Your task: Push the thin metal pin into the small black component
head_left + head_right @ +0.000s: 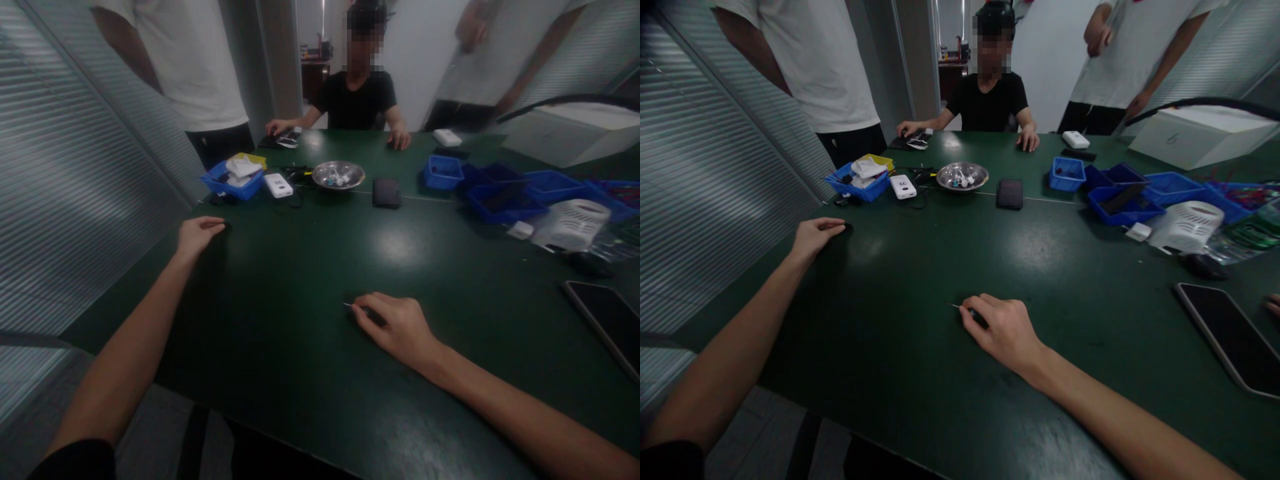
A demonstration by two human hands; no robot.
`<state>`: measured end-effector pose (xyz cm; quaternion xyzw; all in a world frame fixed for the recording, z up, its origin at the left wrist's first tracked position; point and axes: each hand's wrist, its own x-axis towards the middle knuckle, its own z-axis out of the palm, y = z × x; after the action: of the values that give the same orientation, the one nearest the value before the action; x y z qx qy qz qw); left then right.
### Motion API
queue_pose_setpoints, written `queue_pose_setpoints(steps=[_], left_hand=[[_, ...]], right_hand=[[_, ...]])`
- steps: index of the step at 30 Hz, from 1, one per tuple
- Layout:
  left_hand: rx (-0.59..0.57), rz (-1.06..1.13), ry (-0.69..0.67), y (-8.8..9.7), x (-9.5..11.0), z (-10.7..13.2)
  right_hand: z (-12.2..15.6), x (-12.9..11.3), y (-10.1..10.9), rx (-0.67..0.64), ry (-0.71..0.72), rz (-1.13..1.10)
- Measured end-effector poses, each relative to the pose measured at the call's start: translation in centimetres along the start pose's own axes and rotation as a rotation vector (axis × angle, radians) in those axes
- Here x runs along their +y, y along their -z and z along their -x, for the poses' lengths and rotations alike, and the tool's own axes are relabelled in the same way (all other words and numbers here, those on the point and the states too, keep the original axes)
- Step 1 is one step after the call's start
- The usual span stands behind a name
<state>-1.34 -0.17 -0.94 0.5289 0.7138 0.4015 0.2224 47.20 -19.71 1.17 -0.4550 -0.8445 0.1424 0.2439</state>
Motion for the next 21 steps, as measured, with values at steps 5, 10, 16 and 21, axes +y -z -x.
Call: queue_pose_setpoints(steps=[5, 10, 16, 21], left_hand=[[-0.013, 0.051, 0.028, 0.07, 0.12, 0.02], [-0.022, 0.056, 0.037, 0.07, -0.09, -0.16], [0.04, -0.021, 0.031, 0.1, -0.29, -0.25], [0.026, -0.004, 0.085, 0.22, 0.02, -0.39]], right_hand=[[0.06, 0.13, -0.15, -0.002, 0.004, 0.007], [0.09, 0.18, -0.16, 0.004, 0.013, 0.005], [0.03, -0.03, 0.0, -0.003, 0.011, -0.002], [0.02, -0.03, -0.14, -0.006, 0.002, 0.008]])
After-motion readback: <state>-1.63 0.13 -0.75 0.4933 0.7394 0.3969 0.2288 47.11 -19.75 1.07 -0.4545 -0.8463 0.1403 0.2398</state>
